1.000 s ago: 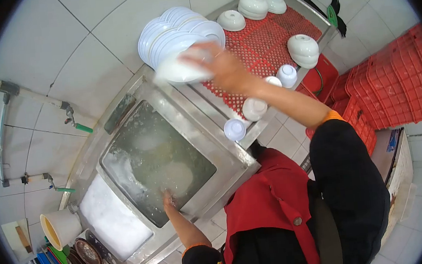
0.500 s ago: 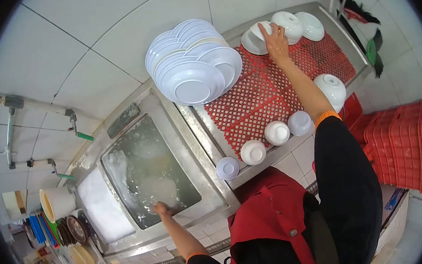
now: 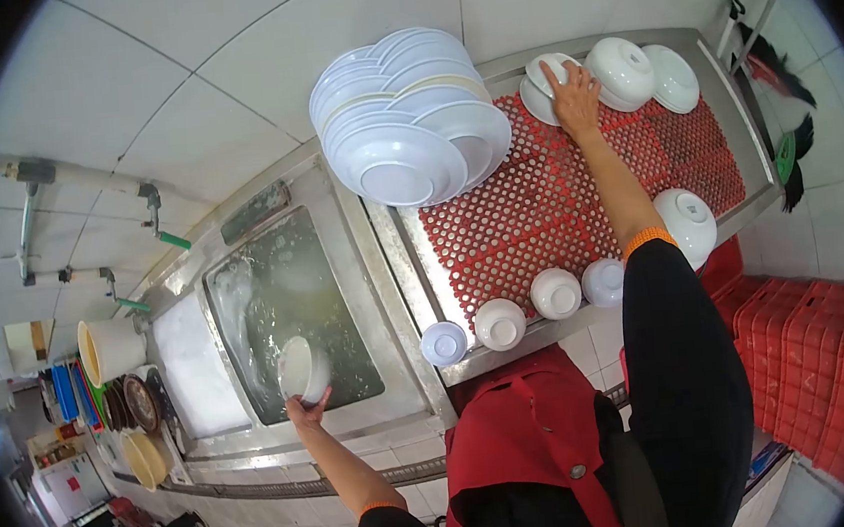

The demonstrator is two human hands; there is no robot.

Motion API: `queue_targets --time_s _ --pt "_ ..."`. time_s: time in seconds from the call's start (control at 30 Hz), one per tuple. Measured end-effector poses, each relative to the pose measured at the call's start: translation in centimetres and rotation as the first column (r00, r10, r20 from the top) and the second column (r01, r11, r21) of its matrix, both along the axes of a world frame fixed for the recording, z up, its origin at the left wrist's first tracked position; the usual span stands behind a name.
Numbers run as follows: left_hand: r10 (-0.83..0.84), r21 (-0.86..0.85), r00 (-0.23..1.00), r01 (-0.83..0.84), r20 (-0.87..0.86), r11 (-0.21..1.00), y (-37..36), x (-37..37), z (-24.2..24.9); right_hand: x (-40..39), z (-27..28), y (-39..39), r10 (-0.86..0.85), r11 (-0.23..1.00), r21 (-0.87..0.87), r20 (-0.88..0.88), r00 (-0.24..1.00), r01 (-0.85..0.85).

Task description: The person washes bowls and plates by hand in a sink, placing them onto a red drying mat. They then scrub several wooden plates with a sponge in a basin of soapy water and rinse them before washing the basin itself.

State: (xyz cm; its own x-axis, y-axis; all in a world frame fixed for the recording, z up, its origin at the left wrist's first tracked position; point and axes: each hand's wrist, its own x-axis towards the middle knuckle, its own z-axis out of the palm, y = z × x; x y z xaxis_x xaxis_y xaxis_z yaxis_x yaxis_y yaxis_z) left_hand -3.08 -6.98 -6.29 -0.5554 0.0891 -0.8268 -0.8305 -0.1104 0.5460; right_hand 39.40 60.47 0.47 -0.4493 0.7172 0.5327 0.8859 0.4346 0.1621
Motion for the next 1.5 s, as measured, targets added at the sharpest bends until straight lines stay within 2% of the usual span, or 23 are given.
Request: queue_targets --time_s 0.17,0.2,0.23,0.27,0.3,0.33,0.37,0.43,0.6,0.7,0.87,1.0,1.07,1.17,1.2,1.23,1.27,1.3,1.33,1.37,1.4,1.43,1.5 --pt "0.024 0.061 1.0 -0.023 -0.013 0.998 0.4 -0.5 0.3 0.6 0.7 0.3 0.083 0.992 -0.104 0.034 0.996 -0.079" --pt "0.05 0.116 0.999 -0.051 0.007 0.992 -1.6 -2.4 -2.6 0.9 0.7 0.2 0.071 0.991 -0.116 0.043 0.997 -0.066" --pt "0.104 0.149 0.993 -0.11 0.046 0.983 -0.7 -1.8 -1.2 1.2 0.8 0.3 0.072 0.989 -0.13 0.052 0.996 -0.065" --pt "0.153 0.241 0.985 -0.168 0.081 0.956 -1.5 -2.4 -2.3 0.8 1.0 0.5 0.09 0.987 -0.142 0.057 0.994 -0.082" --pt "0.16 0.242 0.984 -0.175 0.08 0.954 -0.8 -1.8 -1.1 0.5 1.5 0.3 0.096 0.986 -0.146 0.072 0.993 -0.085" --pt "0.251 0.269 0.95 -0.295 0.187 0.917 -0.1 -1.3 0.1 0.8 0.5 1.1 0.167 0.98 -0.114 0.035 0.985 -0.162" --pt "0.224 0.265 0.967 -0.249 0.122 0.931 -0.1 -1.2 0.1 1.1 -0.3 2.1 0.24 0.965 -0.108 0.002 0.971 -0.238" --pt "0.221 0.313 0.954 -0.277 0.202 0.909 0.3 -1.7 0.1 0.6 0.1 1.8 0.202 0.975 -0.094 0.022 0.979 -0.199" --pt "0.312 0.374 0.878 -0.444 0.363 0.814 3.2 0.4 3.0 0.1 0.2 1.8 0.283 0.956 -0.101 0.057 0.958 -0.276" --pt "0.315 0.487 0.777 -0.599 0.546 0.635 3.2 1.2 1.1 -0.2 0.4 0.9 0.268 0.958 -0.132 0.092 0.959 -0.255" --pt "0.291 0.673 0.766 -0.643 0.574 0.366 6.3 4.8 -1.9 0.5 -0.3 0.0 0.307 0.949 -0.097 0.076 0.949 -0.3" --pt "0.224 0.827 0.855 -0.513 0.468 0.23 8.8 6.7 -4.0 0.3 -0.7 -0.7 0.244 0.966 -0.102 0.061 0.968 -0.237" --pt "0.137 0.874 0.881 -0.47 0.453 0.125 10.5 7.7 -2.8 0.2 -0.5 -1.3 0.233 0.969 -0.088 0.028 0.972 -0.229" --pt "0.11 0.909 0.904 -0.417 0.414 0.012 10.9 8.5 -2.7 -0.3 -1.2 -0.1 0.175 0.972 -0.156 -0.003 0.985 -0.173" --pt "0.067 0.913 0.911 -0.408 0.408 -0.009 11.9 8.6 -3.2 -1.2 0.0 -0.8 0.16 0.955 -0.243 -0.073 0.984 -0.173" --pt "0.024 0.927 0.928 -0.372 0.373 -0.041 12.3 8.9 -2.8 -0.1 -0.8 0.1 0.281 0.952 -0.115 -0.052 0.958 -0.285" --pt "-0.049 0.874 0.874 -0.485 0.483 -0.037 12.2 8.7 -3.0 -0.6 -0.3 -0.4 0.149 0.979 -0.129 -0.084 0.985 -0.159" --pt "-0.033 0.892 0.892 -0.452 0.451 -0.004 12.1 8.8 -3.2 -0.5 -0.3 0.4 0.124 0.989 -0.065 -0.099 0.987 -0.131" --pt "-0.038 0.903 0.902 -0.43 0.43 -0.012 12.3 9.2 -2.8 -1.2 0.4 -0.2 -0.097 0.988 -0.142 -0.303 0.948 0.056" --pt "-0.023 0.915 0.915 -0.404 0.403 -0.026 12.3 9.7 -2.3 -2.0 0.3 0.2 -0.383 0.913 -0.288 -0.366 0.848 0.288" --pt "-0.023 0.92 0.92 -0.392 0.392 -0.01 12.1 10.0 -2.5 -2.4 -0.4 2.0 -0.657 0.718 -0.55 -0.331 0.678 0.427" --pt "-0.011 0.926 0.926 -0.378 0.378 0.006 12.0 10.2 -2.6 -0.5 -3.4 5.9 -0.652 0.667 -0.696 -0.373 0.66 0.266" --pt "-0.012 0.924 0.924 -0.382 0.382 0.026 11.7 11.3 -1.7 3.3 -9.1 13.4 -0.714 0.455 -0.889 -0.402 0.574 -0.057"
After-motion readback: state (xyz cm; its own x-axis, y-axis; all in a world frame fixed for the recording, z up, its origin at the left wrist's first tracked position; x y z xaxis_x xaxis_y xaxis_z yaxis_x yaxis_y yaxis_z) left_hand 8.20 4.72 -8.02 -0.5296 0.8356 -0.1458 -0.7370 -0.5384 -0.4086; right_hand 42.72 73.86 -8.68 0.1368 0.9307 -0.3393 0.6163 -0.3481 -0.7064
